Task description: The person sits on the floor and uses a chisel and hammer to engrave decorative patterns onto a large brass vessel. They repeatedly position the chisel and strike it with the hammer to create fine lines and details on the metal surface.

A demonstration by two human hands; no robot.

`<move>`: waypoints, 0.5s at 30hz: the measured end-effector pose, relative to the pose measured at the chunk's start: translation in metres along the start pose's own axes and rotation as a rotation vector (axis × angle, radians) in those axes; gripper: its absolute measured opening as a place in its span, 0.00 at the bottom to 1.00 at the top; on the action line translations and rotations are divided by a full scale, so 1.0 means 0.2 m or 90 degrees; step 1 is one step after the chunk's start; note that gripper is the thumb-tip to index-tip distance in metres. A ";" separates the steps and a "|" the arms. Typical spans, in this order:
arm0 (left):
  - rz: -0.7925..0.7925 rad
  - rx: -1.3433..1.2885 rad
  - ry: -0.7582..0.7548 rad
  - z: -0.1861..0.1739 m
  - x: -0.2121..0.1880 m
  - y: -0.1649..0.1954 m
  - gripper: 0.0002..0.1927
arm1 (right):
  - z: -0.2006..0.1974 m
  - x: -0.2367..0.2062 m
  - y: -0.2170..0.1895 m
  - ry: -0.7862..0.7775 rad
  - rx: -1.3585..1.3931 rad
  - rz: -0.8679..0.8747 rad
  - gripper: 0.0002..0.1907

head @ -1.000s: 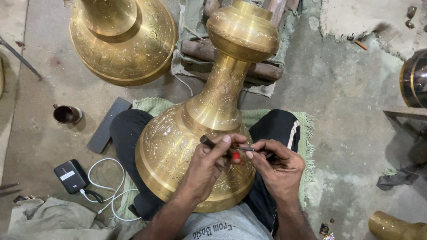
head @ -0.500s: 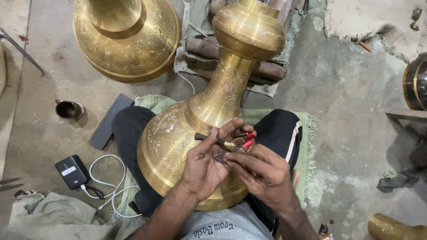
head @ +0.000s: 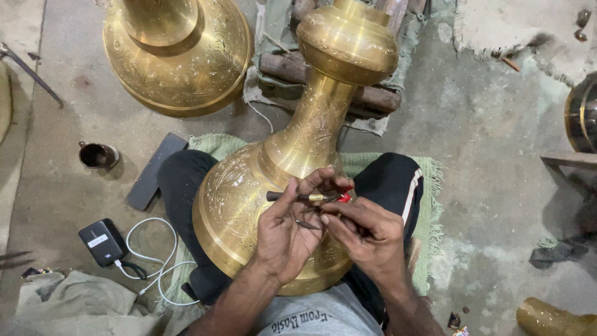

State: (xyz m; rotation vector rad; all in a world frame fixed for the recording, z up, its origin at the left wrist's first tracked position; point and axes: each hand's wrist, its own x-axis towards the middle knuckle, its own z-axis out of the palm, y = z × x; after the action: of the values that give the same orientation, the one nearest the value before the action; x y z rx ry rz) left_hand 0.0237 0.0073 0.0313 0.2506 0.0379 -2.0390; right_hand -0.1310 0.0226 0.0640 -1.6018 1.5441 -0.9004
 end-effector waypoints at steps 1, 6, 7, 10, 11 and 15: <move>-0.012 -0.011 0.005 0.01 0.00 0.00 0.28 | 0.01 0.00 0.00 -0.002 0.010 -0.022 0.12; -0.017 -0.023 -0.027 -0.01 0.01 -0.02 0.26 | 0.02 -0.01 0.02 0.022 -0.024 -0.064 0.10; 0.006 0.022 0.020 -0.01 0.01 -0.02 0.24 | 0.01 -0.01 0.03 0.025 0.011 -0.025 0.10; 0.034 0.190 0.149 -0.04 0.01 -0.01 0.21 | -0.04 -0.01 0.07 0.033 0.097 0.050 0.08; 0.014 0.270 0.182 -0.05 0.00 0.00 0.21 | -0.05 -0.01 0.08 0.037 0.113 0.045 0.08; 0.006 0.503 0.127 -0.04 -0.02 -0.01 0.14 | -0.10 -0.01 0.14 -0.011 0.078 0.046 0.06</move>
State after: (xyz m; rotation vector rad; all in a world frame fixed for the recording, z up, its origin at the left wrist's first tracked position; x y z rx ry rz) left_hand 0.0251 0.0119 0.0238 0.9382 -0.6522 -1.9227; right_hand -0.1618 0.0242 0.0493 -1.4547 1.4951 -0.9215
